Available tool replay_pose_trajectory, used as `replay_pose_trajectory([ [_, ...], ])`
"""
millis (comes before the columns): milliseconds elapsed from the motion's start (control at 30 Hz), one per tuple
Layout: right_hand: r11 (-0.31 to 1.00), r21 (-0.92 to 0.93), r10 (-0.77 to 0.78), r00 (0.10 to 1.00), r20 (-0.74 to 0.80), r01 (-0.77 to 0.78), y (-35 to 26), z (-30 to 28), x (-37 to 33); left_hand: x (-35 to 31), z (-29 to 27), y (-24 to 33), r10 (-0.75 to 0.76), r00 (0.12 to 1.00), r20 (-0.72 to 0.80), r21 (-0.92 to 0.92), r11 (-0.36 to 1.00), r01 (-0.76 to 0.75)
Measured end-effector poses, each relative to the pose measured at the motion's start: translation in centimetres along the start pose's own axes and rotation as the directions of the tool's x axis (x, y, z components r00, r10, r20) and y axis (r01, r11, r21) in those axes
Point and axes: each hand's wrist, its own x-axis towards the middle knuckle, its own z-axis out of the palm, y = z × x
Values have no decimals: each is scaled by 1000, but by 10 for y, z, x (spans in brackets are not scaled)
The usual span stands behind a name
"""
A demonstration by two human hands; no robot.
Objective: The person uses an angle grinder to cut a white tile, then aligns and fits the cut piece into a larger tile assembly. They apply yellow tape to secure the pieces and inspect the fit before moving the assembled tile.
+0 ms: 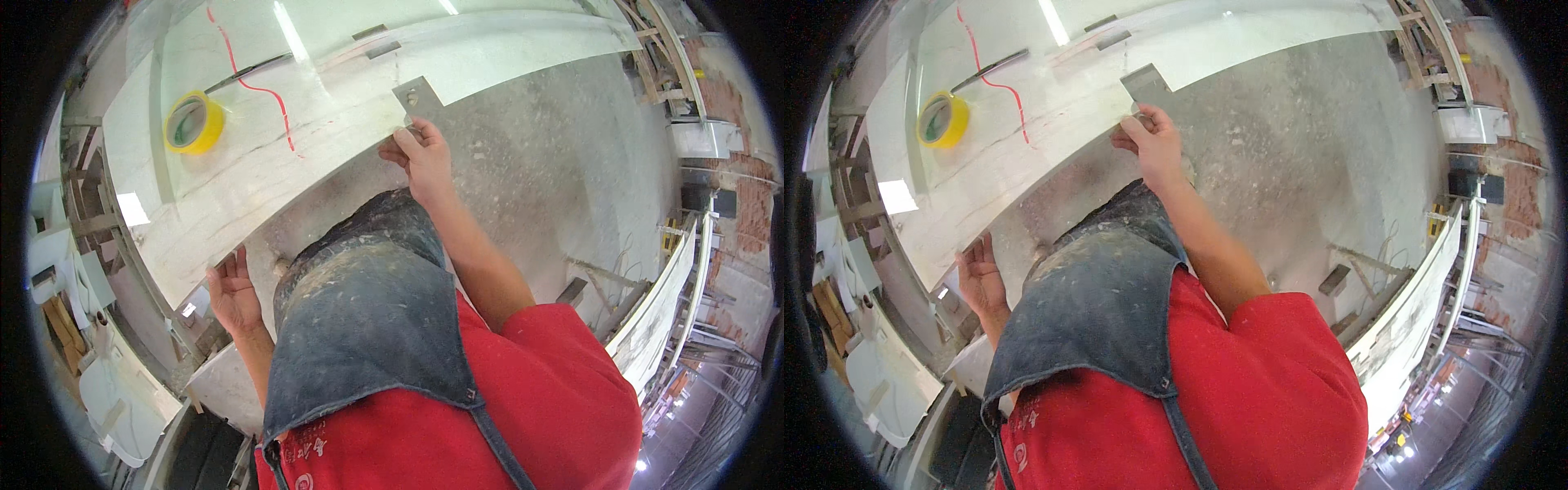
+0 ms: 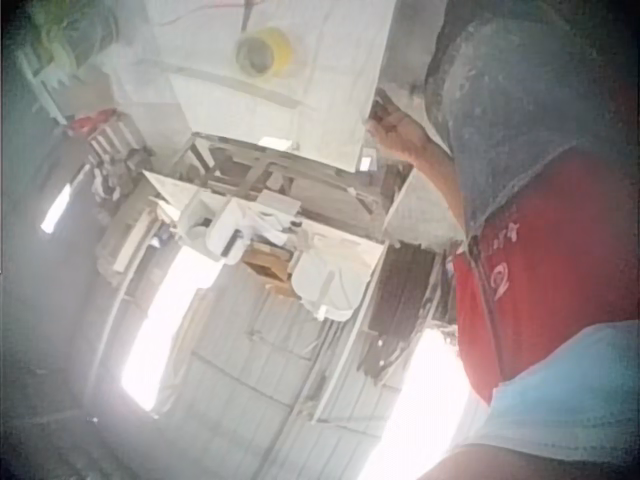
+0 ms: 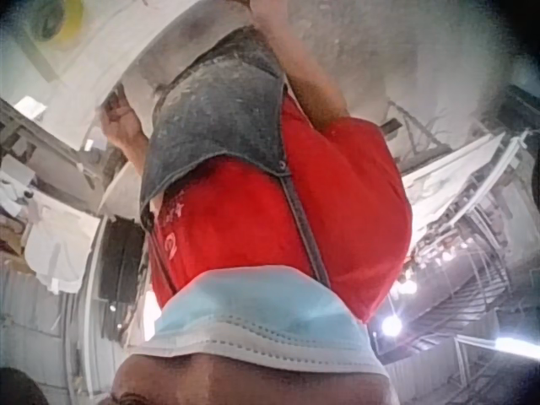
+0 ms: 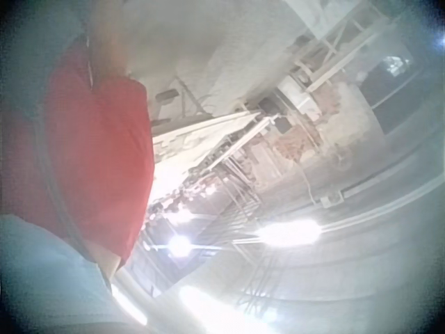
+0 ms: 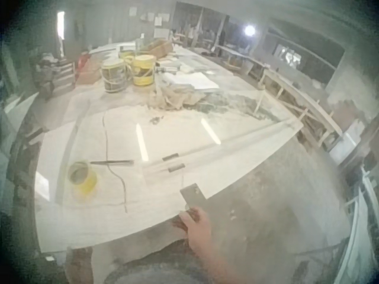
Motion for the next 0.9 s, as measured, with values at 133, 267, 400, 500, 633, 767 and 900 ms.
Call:
replay_pose_trajectory([
  [133,1000,-8,15,996,85,-14,7,-18,16,1,-1,1,-2,1000,-28,-8,1000,2],
  [267,999,-43,18,977,210,-9,5,-31,26,4,-12,4,-22,997,70,-34,999,25],
  [400,971,-233,29,941,337,54,-9,-39,38,3,-8,4,-12,999,37,-16,1000,13],
  [500,898,-429,71,933,352,94,-29,-37,41,2,-7,5,-2,999,52,-10,1000,3],
  [633,822,-559,80,950,301,108,-38,-33,42,3,-9,6,-11,998,56,-19,1000,12],
  [767,841,-522,50,939,340,144,-32,-38,47,2,-9,6,-13,999,45,-37,999,15],
  [900,828,-538,54,933,355,157,-32,-37,43,2,-15,8,-7,997,71,-43,999,10],
])
